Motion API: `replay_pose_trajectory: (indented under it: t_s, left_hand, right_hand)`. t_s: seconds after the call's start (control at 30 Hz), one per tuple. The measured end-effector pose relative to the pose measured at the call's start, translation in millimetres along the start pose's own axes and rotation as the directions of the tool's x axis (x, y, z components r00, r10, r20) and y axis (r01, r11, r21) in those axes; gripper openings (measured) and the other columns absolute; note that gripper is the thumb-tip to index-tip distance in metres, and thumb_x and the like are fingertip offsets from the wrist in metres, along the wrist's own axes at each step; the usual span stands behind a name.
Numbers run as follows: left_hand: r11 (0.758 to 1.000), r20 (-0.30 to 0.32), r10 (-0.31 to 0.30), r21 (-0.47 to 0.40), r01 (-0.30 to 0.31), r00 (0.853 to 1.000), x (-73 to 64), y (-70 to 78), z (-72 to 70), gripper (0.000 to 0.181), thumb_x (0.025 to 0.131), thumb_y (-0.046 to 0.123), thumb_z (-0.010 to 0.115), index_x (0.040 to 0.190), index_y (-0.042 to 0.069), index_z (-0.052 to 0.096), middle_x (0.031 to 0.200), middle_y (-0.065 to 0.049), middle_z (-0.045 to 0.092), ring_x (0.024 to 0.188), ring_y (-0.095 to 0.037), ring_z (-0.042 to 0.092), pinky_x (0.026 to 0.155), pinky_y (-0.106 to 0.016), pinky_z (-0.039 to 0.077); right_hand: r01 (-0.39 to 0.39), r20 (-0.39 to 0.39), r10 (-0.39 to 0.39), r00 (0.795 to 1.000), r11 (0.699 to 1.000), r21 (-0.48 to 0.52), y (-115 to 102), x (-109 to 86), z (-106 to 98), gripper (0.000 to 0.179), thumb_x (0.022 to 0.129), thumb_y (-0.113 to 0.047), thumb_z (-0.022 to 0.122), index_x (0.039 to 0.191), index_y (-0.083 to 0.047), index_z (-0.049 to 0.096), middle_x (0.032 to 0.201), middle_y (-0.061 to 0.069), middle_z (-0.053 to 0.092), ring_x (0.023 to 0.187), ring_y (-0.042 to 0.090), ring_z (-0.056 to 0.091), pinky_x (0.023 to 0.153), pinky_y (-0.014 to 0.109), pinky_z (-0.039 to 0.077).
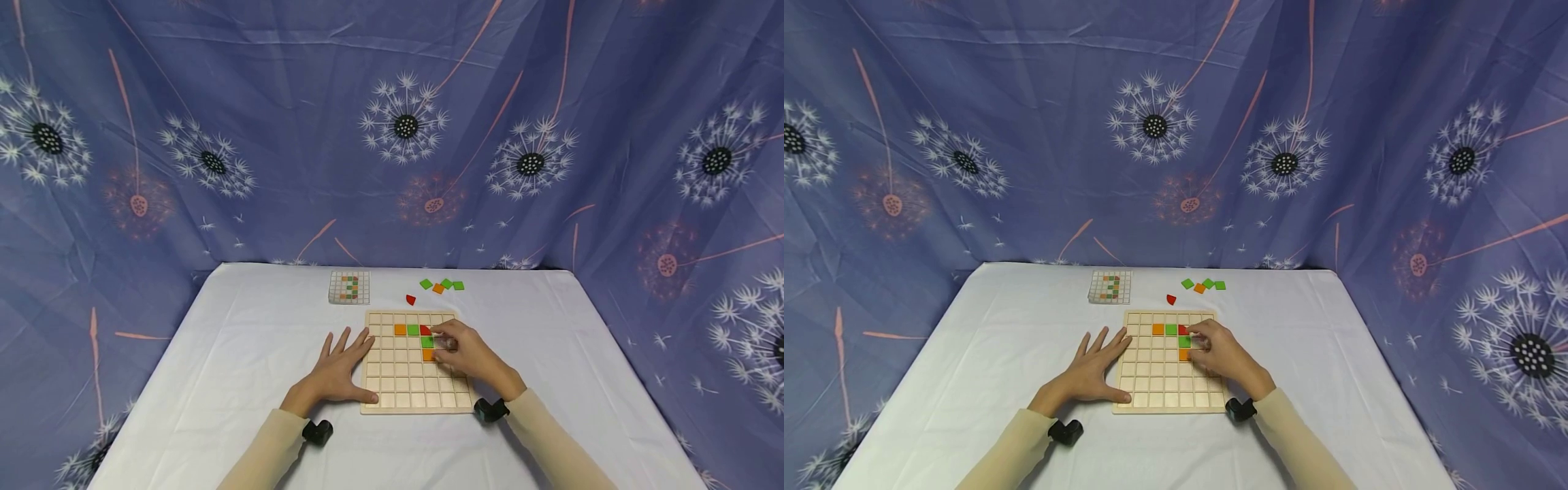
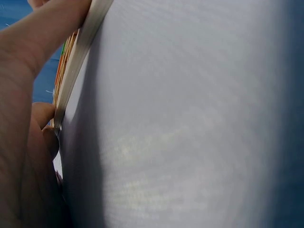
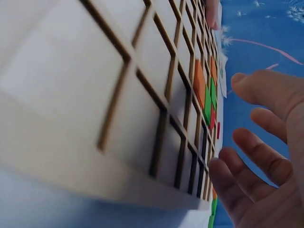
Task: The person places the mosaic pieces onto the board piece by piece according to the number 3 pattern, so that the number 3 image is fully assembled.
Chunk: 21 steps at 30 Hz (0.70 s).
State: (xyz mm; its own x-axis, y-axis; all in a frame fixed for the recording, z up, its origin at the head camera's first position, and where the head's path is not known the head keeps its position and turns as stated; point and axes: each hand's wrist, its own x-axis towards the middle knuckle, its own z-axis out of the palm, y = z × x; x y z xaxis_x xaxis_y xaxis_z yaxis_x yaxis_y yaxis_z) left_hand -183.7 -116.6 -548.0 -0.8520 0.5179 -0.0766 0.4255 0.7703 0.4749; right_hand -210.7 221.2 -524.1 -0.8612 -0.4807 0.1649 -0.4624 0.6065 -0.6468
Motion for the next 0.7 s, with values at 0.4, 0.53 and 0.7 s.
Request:
replay_pose_trajectory:
  t_s: [0.4, 0.53, 0.7]
  left_hand:
    - [1.0, 0.003, -0.004, 0.004, 0.004, 1.0, 0.9, 0.4, -0.4, 0.124, 0.067, 0.079, 0.077, 0.165, 0.02, 0.028, 0.174, -0.001, 0.015, 0.16, -0.041, 0.003, 0.123, -0.069, -0.007]
    - [1.0, 0.003, -0.004, 0.005, 0.004, 1.0, 0.7, 0.8, -0.4, 0.124, 0.067, 0.078, 0.077, 0.165, 0.02, 0.028, 0.174, -0.001, 0.015, 0.16, -0.041, 0.003, 0.123, -0.069, -0.007]
    - [1.0, 0.0, -0.003, 0.01, 0.003, 1.0, 0.2, 1.0, 0.2, 0.124, 0.067, 0.078, 0.077, 0.165, 0.019, 0.028, 0.174, -0.002, 0.015, 0.16, -0.041, 0.003, 0.123, -0.069, -0.006]
  right_hand:
    - [-0.038, -0.045, 0.035, 0.998, 0.997, -0.073, 19, 13.8, -21, 0.069, 0.09, -0.028, 0.082, 0.148, -0.005, 0.053, 0.147, 0.015, 0.054, 0.137, 0.039, 0.052, 0.109, 0.06, 0.047]
    - [-0.065, -0.07, 0.059, 0.996, 0.994, -0.089, 25, 21.3, -25, 0.071, 0.089, -0.028, 0.083, 0.15, -0.008, 0.052, 0.15, 0.016, 0.052, 0.141, 0.041, 0.048, 0.112, 0.061, 0.043]
    - [-0.105, -0.095, 0.098, 0.991, 0.991, -0.078, 35, 32.1, -26, 0.077, 0.088, -0.028, 0.084, 0.153, -0.008, 0.047, 0.152, 0.018, 0.049, 0.143, 0.042, 0.045, 0.115, 0.063, 0.04]
